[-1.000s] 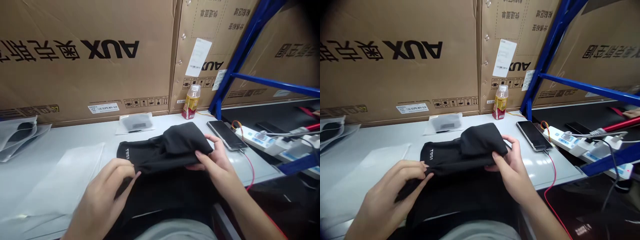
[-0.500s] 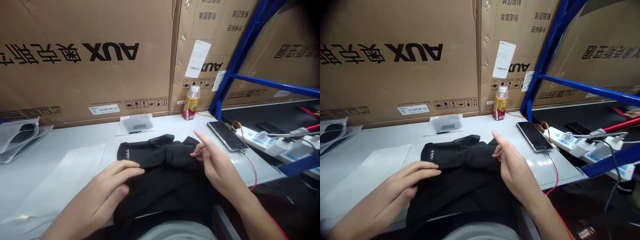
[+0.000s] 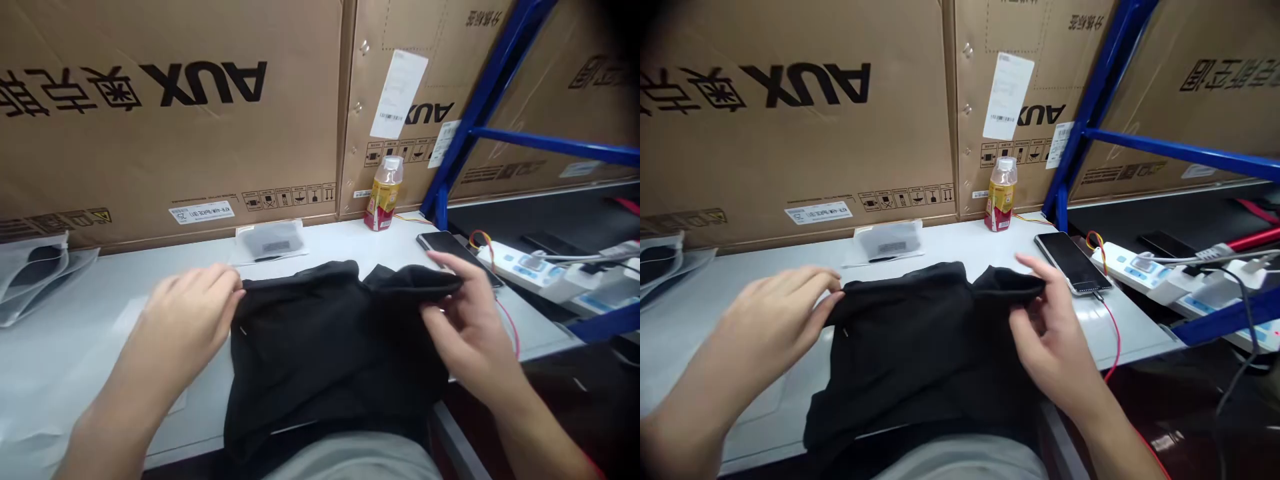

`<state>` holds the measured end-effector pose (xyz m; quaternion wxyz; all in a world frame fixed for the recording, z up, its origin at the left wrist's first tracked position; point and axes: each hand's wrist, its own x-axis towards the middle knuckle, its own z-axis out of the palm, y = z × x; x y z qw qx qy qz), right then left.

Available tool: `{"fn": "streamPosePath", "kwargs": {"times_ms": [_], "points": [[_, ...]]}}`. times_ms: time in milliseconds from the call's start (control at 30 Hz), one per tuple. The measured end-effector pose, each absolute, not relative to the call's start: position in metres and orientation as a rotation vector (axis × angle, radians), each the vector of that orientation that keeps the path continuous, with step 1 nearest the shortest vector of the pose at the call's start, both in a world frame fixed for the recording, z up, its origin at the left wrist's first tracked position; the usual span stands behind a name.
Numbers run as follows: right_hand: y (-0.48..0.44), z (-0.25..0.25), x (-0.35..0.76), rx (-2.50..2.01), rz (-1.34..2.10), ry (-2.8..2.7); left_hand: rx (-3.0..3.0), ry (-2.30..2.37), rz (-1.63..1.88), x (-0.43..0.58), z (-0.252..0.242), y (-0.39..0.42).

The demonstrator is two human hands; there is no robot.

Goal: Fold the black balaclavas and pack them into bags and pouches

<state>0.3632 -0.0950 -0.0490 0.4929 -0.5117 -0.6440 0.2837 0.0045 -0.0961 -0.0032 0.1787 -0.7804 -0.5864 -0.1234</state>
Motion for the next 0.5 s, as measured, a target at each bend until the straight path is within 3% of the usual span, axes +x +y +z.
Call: {"fn": "streamPosePath", "kwargs": {"times_ms": [67,167,233,367,500], "points": [[-0.097,-0.053,0.379,-1.283,0.884,-1.291,-1.968,-1.669,-0.170,0.012,0.002,-0.087],[-0.096,-0.067,0.404,-1.309,1.125,-1.121,-1.880,-1.672,-0.210,0.030,0.003,-0.085],[-0.094,-0.076,0.418,-1.366,0.991,-1.182,-2.085,-1.631,-0.289,0.041,-0.001,-0.097],[-0.094,-0.084,0.436,-1.480,0.321,-1.740,-2.666,-1.595,-0.245,0.048,-0.017,-0.140],[-0.091,-0.076,0.442,-1.446,0.282,-2.082,-2.659,-1.613,-0.236,0.030,-0.025,-0.165]]}}
